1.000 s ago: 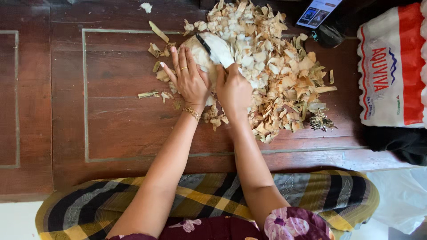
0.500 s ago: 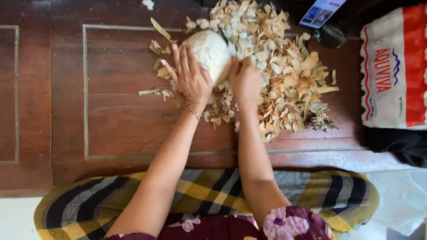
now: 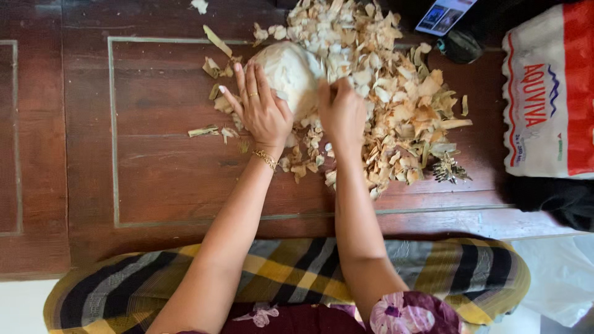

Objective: The person sits on the floor and uses a knife to peel the husk off a coconut. They hold the coconut with one hand and scrape away the outer layer with the other, accumulating husk pieces on the floor.

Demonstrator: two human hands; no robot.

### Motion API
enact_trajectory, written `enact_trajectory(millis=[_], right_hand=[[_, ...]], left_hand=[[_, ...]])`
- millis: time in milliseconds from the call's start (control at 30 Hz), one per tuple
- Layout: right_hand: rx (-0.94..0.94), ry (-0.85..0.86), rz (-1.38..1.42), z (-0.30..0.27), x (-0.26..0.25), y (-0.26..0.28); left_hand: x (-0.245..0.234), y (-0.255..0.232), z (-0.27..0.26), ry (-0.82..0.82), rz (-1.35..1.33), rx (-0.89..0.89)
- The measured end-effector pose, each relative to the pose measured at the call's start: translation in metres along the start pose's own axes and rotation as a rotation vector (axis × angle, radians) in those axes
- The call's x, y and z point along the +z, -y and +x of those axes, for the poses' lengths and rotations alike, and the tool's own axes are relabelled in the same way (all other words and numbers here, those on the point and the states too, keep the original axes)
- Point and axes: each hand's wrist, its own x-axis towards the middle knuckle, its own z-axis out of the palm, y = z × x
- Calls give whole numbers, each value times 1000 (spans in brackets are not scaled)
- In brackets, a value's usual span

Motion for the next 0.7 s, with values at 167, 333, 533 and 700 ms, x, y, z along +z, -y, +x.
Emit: enact_trajectory(millis=[167, 333, 533, 700], right_hand=[[-164, -156, -91, -23, 0, 21], [-130, -127, -101, -14, -1, 25], [-107, -172, -115, -31, -3, 18], [-98, -145, -120, -7, 6, 17]], left_hand=[[-4, 1, -3, 13, 1, 10], [-5, -3, -1, 0, -13, 1], [-8, -4, 1, -1, -8, 14], [3, -1, 0, -15, 3, 9]])
